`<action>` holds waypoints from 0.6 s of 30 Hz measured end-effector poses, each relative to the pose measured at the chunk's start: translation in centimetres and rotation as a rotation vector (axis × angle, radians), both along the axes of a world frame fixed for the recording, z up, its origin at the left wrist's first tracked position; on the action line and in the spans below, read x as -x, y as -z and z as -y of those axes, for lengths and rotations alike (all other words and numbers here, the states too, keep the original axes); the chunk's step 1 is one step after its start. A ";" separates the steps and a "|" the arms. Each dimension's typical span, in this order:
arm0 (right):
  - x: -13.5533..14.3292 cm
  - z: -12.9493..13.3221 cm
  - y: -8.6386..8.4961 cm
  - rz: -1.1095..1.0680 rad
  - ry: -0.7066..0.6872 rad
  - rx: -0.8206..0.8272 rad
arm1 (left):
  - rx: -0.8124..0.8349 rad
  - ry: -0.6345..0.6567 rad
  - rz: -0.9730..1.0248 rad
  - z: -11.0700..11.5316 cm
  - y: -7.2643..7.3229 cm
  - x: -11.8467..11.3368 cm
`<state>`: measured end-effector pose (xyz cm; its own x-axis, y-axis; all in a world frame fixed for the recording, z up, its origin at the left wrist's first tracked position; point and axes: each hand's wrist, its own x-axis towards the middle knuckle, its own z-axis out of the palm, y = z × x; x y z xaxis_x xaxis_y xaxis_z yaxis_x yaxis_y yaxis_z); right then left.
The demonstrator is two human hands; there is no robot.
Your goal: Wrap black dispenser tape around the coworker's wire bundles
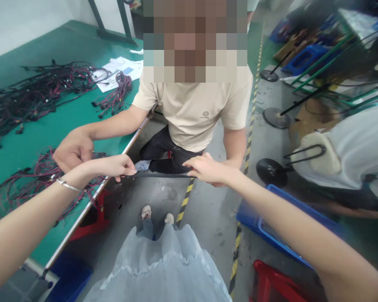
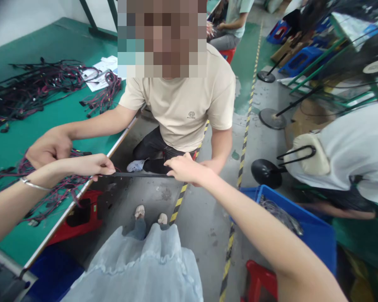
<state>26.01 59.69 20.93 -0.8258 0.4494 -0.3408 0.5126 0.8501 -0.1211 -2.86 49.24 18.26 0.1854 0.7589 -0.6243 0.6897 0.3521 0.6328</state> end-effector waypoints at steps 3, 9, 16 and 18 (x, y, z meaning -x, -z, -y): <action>0.1 4.3 1.6 -0.148 -0.062 -0.284 | 0.012 -0.023 0.033 -0.1 0.0 0.1; 1.0 8.2 6.2 -0.324 0.040 -0.466 | -0.012 -0.010 0.120 0.2 -0.6 -0.1; 3.0 6.9 6.9 -0.170 0.098 -0.200 | 0.013 -0.063 0.141 0.6 -0.9 -0.6; 3.4 6.6 6.3 -0.068 0.087 -0.134 | 0.022 -0.094 0.152 0.7 -0.7 -0.7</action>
